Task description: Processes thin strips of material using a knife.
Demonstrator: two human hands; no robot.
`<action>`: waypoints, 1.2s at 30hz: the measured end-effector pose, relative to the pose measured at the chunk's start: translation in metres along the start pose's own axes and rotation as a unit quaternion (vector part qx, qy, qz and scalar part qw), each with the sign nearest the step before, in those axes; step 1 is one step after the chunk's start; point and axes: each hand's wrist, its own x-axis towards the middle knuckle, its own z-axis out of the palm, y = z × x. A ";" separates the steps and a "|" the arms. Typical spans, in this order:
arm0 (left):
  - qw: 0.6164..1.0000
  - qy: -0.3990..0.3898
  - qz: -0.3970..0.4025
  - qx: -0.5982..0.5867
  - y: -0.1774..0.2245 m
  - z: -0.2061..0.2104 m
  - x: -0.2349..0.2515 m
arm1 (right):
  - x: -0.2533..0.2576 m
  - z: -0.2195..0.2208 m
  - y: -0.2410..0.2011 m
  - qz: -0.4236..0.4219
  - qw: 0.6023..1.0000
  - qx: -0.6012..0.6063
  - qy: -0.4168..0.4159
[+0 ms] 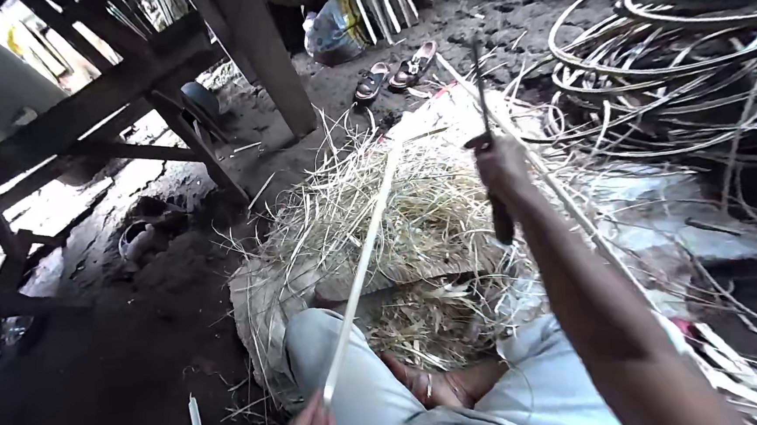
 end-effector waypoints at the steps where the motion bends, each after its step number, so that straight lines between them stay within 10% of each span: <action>1: 0.999 0.019 0.024 0.017 0.010 0.017 0.027 | -0.028 0.018 -0.005 -0.031 0.999 0.006 -0.023; 9: 0.962 0.086 0.145 0.213 0.096 0.085 0.129 | -0.176 0.091 -0.059 -0.142 0.962 -0.114 -0.203; 15: 0.941 0.122 0.191 0.251 0.094 0.092 0.124 | -0.160 0.092 -0.056 -0.114 0.971 -0.109 -0.182; 27: 0.951 0.158 0.181 0.196 0.096 0.061 0.105 | -0.126 0.122 -0.063 -0.322 0.941 -0.099 -0.020; 31: 0.974 0.091 0.134 0.160 0.067 0.058 0.043 | -0.051 0.072 -0.054 -0.050 0.989 -0.100 -0.099; 36: 0.997 -0.064 0.034 -0.010 0.005 0.048 0.041 | -0.036 0.058 -0.018 0.040 0.979 0.133 -0.148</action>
